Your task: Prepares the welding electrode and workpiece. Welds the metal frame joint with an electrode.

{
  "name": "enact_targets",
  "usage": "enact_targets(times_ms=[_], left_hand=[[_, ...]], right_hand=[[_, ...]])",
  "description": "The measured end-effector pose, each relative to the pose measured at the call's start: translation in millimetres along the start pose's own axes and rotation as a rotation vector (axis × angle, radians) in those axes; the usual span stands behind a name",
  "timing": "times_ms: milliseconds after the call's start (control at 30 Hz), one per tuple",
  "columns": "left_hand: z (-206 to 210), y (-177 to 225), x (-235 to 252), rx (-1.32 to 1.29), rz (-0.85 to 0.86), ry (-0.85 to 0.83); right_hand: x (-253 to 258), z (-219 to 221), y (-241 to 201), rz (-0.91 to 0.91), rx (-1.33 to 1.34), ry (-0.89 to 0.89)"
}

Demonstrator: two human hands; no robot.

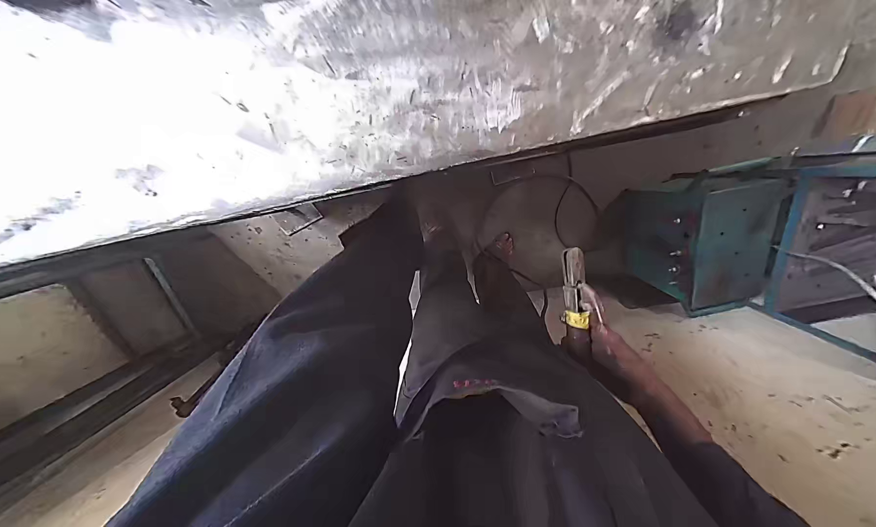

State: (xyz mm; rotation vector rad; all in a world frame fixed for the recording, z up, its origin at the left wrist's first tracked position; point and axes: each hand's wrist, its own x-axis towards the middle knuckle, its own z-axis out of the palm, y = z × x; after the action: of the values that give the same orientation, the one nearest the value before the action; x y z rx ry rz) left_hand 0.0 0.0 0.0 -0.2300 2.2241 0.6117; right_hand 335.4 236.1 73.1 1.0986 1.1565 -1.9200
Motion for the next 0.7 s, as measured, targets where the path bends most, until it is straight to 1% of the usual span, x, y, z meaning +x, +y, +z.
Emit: enact_targets(times_ms=[33, 67, 100, 133, 167, 200, 233, 300, 367, 467, 567, 600, 633, 667, 700], left_hand=[[2.1, -17.4, 4.8, 0.073, -0.065, -0.074], [7.9, -44.3, 7.7, 0.094, -0.113, -0.135], [21.9, -83.7, 7.2, 0.071, -0.122, -0.136], [50.0, -134.4, 3.4, -0.004, -0.057, 0.056], [65.4, -174.5, -6.0, -0.086, -0.037, 0.146], [71.1, -205.4, -22.8, -0.142, -0.047, 0.182], [69.9, -227.7, -44.1, -0.193, -0.08, 0.208], [54.2, -251.5, -99.9, -0.303, -0.088, 0.288], [19.2, -244.5, -152.1, -0.437, 0.029, 0.455], [-50.0, -195.7, -219.8, -0.504, 0.317, 0.674], [-100.6, -147.3, -251.9, -0.635, 0.64, 0.878], [-109.1, -133.1, -256.5, -0.716, 0.716, 0.915], [-113.2, -120.2, -260.9, -0.811, 0.768, 0.916], [-110.9, -109.4, -265.6, -0.916, 0.775, 0.887], [-101.4, -102.8, -270.4, -1.022, 0.735, 0.822]], right_hand=[[-5.4, 3.1, -2.1, -0.009, -0.023, 0.003], [-10.8, 1.4, -0.1, -0.019, -0.014, -0.002], [-14.7, -3.7, 3.0, -0.033, -0.017, -0.016], [-17.4, -10.4, 2.7, -0.054, -0.035, -0.028], [-19.3, -18.7, -1.5, -0.093, -0.071, -0.061], [-23.2, -26.4, -9.7, -0.135, -0.118, -0.115], [-29.3, -32.9, -20.0, -0.154, -0.147, -0.154], [-46.9, -43.4, -46.5, -0.136, -0.17, -0.25], [-63.5, -45.7, -81.1, -0.107, -0.179, -0.373], [-98.3, -43.1, -121.5, -0.033, -0.184, -0.558], [-127.7, -22.8, -152.1, 0.005, -0.164, -0.77], [-131.9, -13.1, -156.7, -0.013, -0.164, -0.835], [-134.0, -4.6, -156.1, -0.032, -0.15, -0.853], [-134.1, 1.7, -152.0, -0.044, -0.118, -0.841], [-131.8, 4.8, -144.0, -0.059, -0.08, -0.831]])
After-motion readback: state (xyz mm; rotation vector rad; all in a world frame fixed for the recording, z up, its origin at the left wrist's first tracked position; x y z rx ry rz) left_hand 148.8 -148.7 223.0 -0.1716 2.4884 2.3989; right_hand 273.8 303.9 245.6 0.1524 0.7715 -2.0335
